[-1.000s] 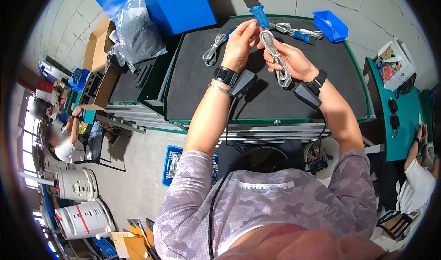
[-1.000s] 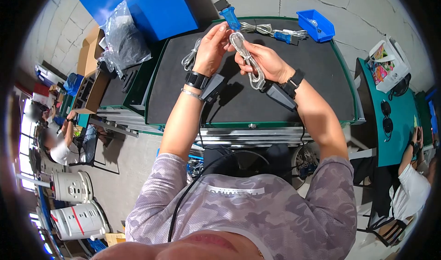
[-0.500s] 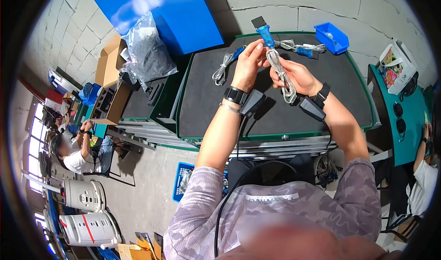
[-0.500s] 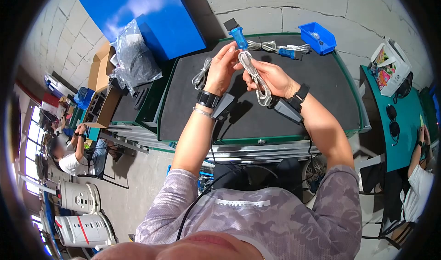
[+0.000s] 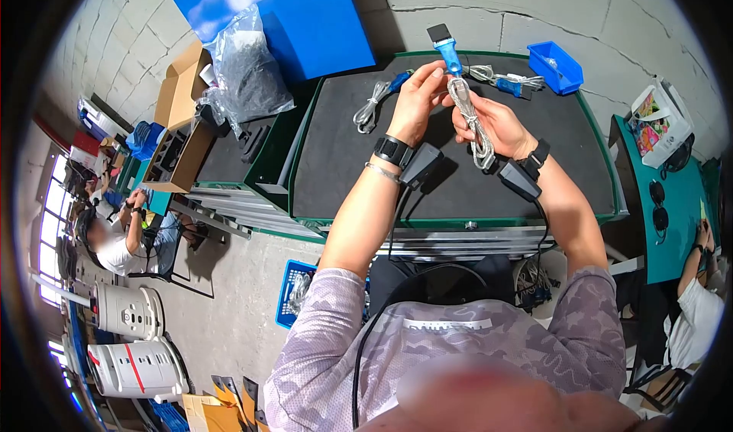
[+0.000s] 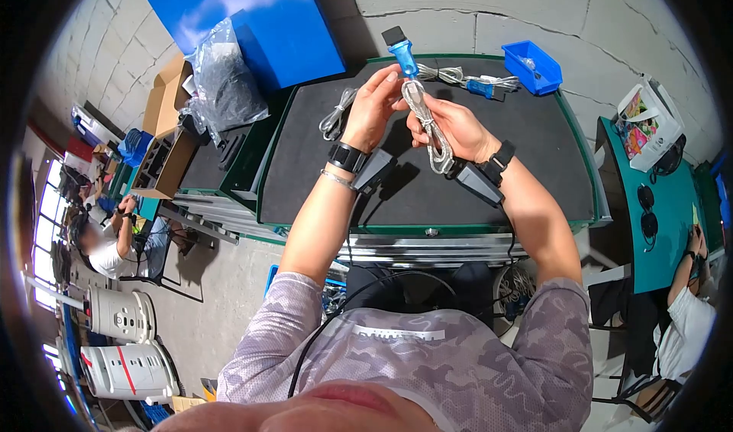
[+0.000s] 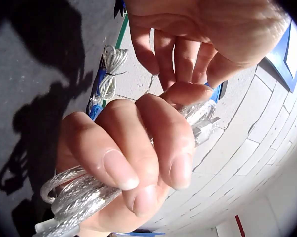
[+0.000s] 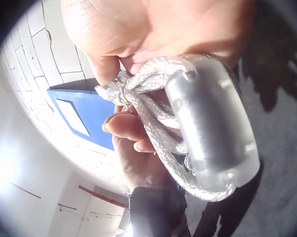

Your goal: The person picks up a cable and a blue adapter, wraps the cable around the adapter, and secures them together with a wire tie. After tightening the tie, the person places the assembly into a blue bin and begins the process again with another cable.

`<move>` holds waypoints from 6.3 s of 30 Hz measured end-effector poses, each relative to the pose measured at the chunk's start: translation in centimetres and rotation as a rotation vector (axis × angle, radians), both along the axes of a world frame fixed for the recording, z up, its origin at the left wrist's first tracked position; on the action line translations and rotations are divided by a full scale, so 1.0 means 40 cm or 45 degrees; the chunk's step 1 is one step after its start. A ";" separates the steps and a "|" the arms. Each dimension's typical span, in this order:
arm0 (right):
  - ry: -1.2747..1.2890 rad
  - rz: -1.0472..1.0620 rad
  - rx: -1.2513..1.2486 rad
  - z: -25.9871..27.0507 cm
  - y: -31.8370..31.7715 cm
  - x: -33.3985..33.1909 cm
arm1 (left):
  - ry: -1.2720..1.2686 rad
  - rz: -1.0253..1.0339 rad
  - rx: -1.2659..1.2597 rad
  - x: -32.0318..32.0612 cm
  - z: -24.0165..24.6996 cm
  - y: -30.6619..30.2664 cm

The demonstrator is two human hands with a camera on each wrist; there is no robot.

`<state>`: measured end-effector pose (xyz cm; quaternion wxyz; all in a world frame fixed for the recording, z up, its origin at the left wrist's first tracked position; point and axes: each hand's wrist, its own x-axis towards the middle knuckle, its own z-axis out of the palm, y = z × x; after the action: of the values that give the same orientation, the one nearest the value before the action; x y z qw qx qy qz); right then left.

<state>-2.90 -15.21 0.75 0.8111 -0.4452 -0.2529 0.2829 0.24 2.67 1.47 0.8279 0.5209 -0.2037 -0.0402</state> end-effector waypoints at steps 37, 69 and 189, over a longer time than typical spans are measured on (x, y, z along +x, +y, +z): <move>0.067 -0.159 0.036 -0.009 -0.004 0.009 | -0.076 -0.063 0.049 -0.011 0.013 -0.010; -0.488 -0.667 -0.344 -0.009 -0.003 0.036 | 0.034 -0.142 0.328 0.001 -0.014 -0.010; -1.305 -0.904 -1.016 -0.098 -0.066 0.147 | -0.027 0.641 -0.568 -0.466 -0.131 0.460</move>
<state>3.00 -17.84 -3.18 0.4103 -0.8375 -0.3185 -0.1695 -18.42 21.08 -3.75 0.9033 0.3614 -0.0809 0.2164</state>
